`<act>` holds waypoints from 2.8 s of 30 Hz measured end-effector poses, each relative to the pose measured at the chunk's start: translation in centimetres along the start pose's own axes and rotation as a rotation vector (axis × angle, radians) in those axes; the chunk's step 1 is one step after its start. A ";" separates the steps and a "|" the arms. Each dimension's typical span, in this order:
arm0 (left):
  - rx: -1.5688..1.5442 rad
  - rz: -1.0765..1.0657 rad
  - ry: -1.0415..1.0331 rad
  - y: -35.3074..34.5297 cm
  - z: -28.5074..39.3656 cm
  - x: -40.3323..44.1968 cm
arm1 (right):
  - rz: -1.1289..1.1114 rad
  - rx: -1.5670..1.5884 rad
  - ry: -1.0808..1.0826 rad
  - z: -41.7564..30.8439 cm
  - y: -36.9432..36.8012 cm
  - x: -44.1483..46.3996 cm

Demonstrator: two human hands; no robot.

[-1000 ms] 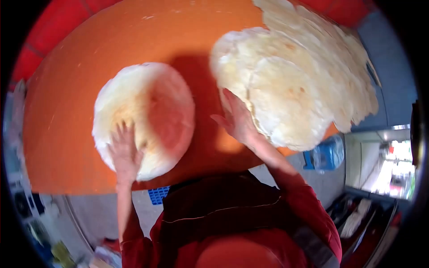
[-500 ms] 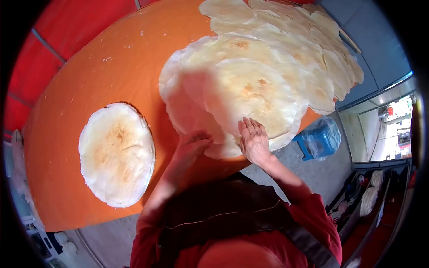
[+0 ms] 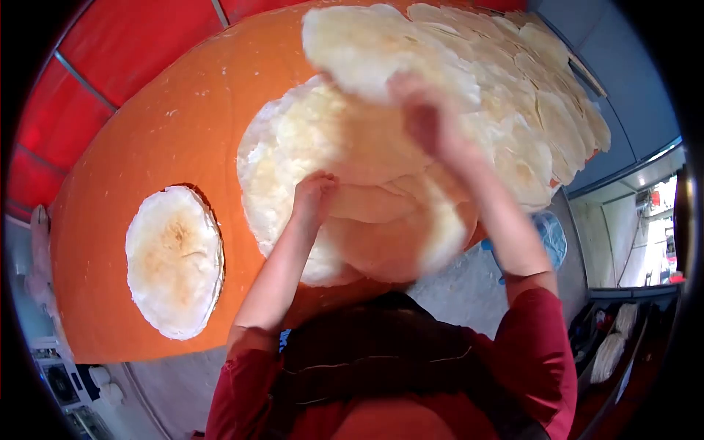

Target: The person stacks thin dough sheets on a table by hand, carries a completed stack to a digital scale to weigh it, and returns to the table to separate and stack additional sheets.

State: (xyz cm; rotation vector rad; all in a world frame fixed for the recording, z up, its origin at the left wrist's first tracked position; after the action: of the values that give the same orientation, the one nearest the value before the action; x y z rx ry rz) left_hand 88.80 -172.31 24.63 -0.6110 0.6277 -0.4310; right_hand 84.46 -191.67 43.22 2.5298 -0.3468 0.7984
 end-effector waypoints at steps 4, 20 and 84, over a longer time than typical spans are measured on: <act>-0.092 -0.013 0.036 1.2 -0.5 3.9 | -0.474 -1.018 0.030 12.2 -7.1 -6.6; 0.171 0.036 -0.084 -0.5 4.0 6.2 | -0.449 -0.977 -0.032 18.1 -11.4 -5.9; 0.286 -0.388 0.005 -5.6 -1.2 5.5 | -0.036 -0.879 0.033 8.6 -8.0 -13.2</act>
State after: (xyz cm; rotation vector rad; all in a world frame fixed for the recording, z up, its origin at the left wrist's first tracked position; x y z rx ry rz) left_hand 90.97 -179.85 25.19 -0.4565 0.4396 -0.8703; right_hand 80.94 -187.77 26.34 1.6906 -0.5034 0.5074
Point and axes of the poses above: each hand's wrist, its own x-axis towards the middle knuckle, its own y-axis out of the back of the hand, z = x × y, the point moved 6 cm from there along x, towards the middle knuckle, and after that the axes turned 5 degrees about y, right-handed, at the moved point
